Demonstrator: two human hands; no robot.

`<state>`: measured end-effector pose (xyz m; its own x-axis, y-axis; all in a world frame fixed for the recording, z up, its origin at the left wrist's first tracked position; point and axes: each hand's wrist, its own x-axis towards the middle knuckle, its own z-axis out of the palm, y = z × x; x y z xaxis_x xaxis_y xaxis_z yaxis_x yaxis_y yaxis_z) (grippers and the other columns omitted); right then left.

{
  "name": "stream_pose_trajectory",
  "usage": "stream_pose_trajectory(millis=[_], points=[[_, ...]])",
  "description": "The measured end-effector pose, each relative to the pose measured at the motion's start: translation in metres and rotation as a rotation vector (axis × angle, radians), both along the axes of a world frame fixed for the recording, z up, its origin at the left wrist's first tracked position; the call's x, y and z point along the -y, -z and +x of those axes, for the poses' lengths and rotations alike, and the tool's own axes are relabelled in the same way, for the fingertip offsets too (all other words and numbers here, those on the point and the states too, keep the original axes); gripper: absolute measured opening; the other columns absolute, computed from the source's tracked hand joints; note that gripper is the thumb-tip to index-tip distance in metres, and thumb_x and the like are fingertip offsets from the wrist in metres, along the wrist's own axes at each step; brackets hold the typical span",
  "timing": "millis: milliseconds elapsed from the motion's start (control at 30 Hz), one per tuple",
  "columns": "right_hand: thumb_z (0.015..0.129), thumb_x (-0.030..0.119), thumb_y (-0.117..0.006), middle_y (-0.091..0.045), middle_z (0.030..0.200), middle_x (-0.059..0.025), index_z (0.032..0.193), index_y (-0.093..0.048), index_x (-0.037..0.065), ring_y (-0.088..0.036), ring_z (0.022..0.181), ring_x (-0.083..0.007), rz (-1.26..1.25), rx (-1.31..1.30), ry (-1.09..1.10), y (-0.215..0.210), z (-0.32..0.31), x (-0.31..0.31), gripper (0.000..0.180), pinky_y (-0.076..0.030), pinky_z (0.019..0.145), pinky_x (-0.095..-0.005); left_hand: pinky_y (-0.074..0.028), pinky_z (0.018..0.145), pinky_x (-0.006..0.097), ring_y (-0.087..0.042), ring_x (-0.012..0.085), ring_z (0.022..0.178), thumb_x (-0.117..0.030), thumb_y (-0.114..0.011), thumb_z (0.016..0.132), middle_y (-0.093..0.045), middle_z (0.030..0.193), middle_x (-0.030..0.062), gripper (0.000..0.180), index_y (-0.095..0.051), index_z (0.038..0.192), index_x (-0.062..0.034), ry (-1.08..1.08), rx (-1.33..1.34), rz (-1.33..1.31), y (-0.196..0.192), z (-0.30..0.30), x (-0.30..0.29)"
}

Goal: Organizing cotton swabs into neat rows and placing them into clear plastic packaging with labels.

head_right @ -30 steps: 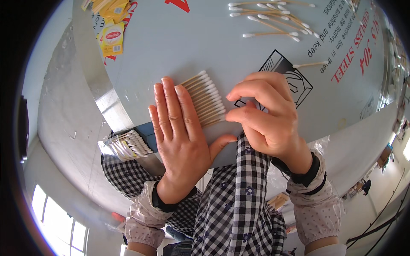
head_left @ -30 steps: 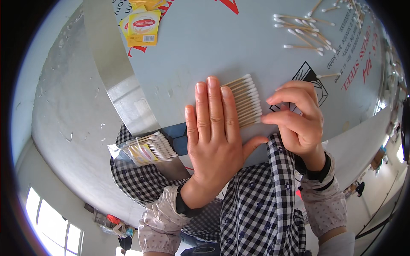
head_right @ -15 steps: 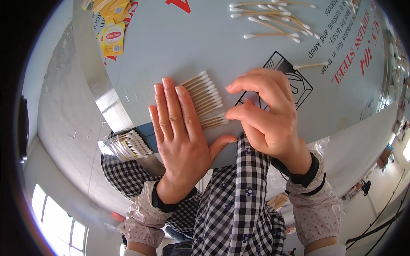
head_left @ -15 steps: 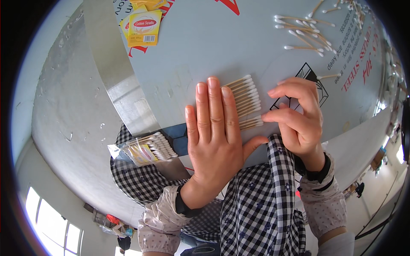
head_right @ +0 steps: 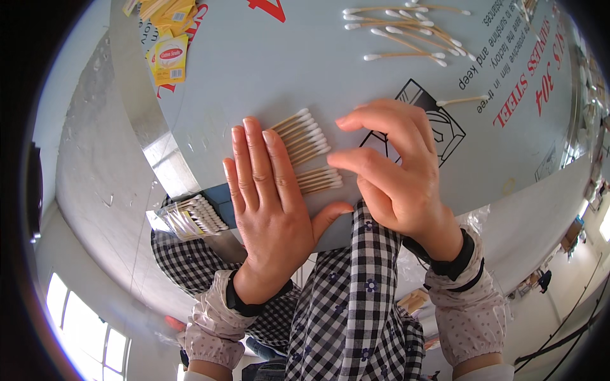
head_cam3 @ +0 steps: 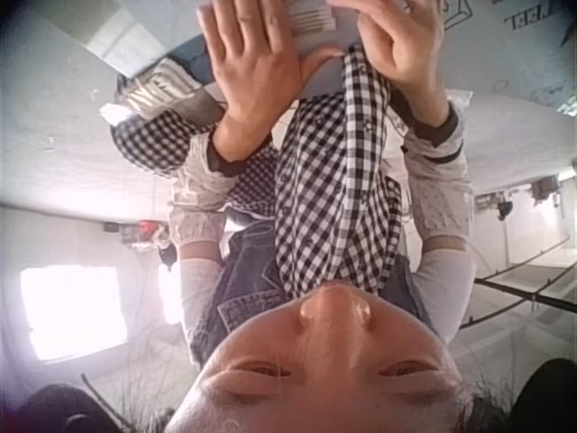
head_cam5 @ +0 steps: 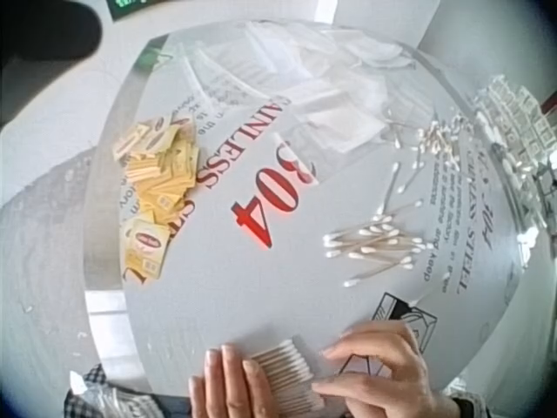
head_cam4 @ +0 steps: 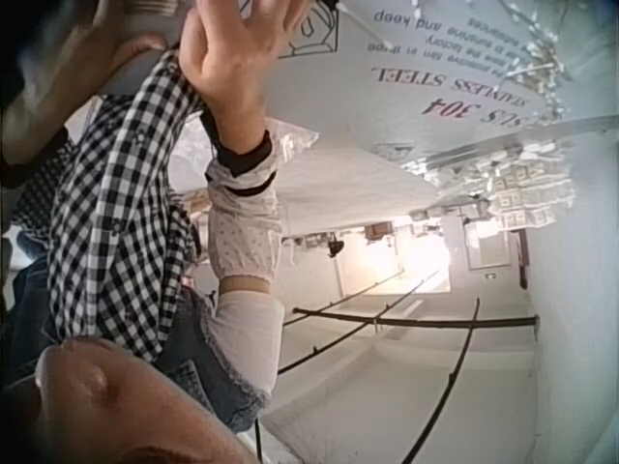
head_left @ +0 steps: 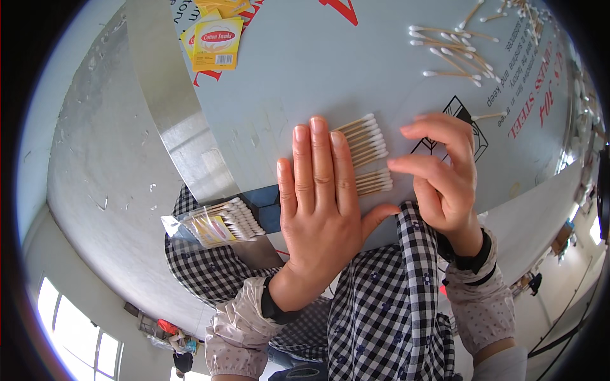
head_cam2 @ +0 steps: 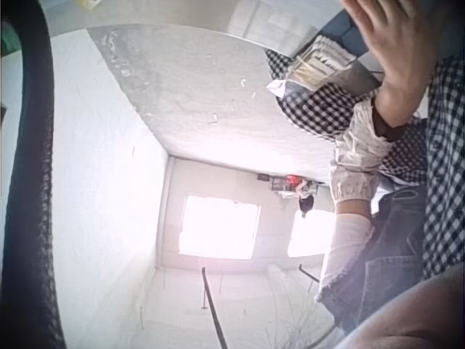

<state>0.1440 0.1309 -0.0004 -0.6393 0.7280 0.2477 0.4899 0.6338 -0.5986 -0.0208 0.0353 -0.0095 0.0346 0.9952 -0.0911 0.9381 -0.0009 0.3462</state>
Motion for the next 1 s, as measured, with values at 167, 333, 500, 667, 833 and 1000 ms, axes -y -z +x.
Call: stream_pose_trajectory(millis=[167, 333, 500, 667, 833, 1000], points=[[0.067, 0.001, -0.061, -0.063, 0.113, -0.0110, 0.093, -0.072, 0.008, -0.059, 0.100, -0.0289, 0.023, 0.010, 0.030, 0.001, -0.001, -0.001, 0.029, -0.047, 0.084, -0.0397, -0.024, 0.117, 0.053, -0.035, 0.0396, 0.143, -0.070, -0.035, 0.093, -0.038, 0.152, 0.0261, 0.094, -0.037, 0.146, 0.0076, -0.056, 0.015, 0.001, -0.001, 0.004, -0.002], [0.066, 0.001, -0.061, -0.063, 0.114, -0.0098, 0.092, -0.072, 0.009, -0.058, 0.101, -0.0290, 0.049, 0.044, 0.042, 0.002, -0.004, 0.000, 0.029, -0.046, 0.083, -0.0382, -0.024, 0.117, 0.053, -0.035, 0.0389, 0.144, -0.070, -0.035, 0.093, -0.038, 0.152, 0.0251, 0.093, -0.038, 0.146, 0.0072, -0.064, 0.015, 0.007, -0.002, 0.003, -0.001], [0.069, -0.001, -0.060, -0.062, 0.115, -0.0092, 0.091, -0.072, 0.010, -0.056, 0.102, -0.0280, -0.065, 0.040, 0.042, -0.006, -0.004, -0.002, 0.027, -0.044, 0.083, -0.0358, -0.025, 0.117, 0.052, -0.035, 0.0388, 0.144, -0.070, -0.036, 0.093, -0.037, 0.153, 0.0246, 0.093, -0.038, 0.146, 0.0071, -0.069, 0.021, 0.012, -0.002, 0.003, -0.001], [0.071, -0.005, -0.058, -0.060, 0.116, -0.0097, 0.091, -0.072, 0.010, -0.053, 0.103, -0.0274, -0.185, 0.025, 0.111, -0.011, -0.011, -0.007, 0.028, -0.044, 0.084, -0.0360, -0.026, 0.117, 0.052, -0.035, 0.0384, 0.144, -0.069, -0.038, 0.092, -0.037, 0.153, 0.0240, 0.093, -0.038, 0.146, 0.0069, -0.068, 0.023, -0.010, -0.003, 0.002, -0.002], [0.070, -0.006, -0.059, -0.060, 0.116, -0.0104, 0.091, -0.072, 0.009, -0.053, 0.103, -0.0286, -0.114, 0.064, 0.081, -0.009, -0.013, -0.008, 0.029, -0.044, 0.086, -0.0374, -0.025, 0.117, 0.052, -0.035, 0.0379, 0.144, -0.069, -0.038, 0.092, -0.038, 0.153, 0.0234, 0.093, -0.039, 0.146, 0.0065, -0.072, 0.028, 0.006, -0.002, 0.003, -0.001], [0.069, -0.007, -0.059, -0.060, 0.116, -0.0104, 0.092, -0.072, 0.008, -0.053, 0.103, -0.0288, -0.115, 0.038, 0.054, -0.007, -0.010, -0.008, 0.030, -0.046, 0.084, -0.0365, -0.025, 0.117, 0.052, -0.035, 0.0378, 0.144, -0.069, -0.039, 0.092, -0.039, 0.153, 0.0232, 0.092, -0.039, 0.146, 0.0064, -0.072, 0.047, 0.006, -0.002, 0.003, -0.001]])
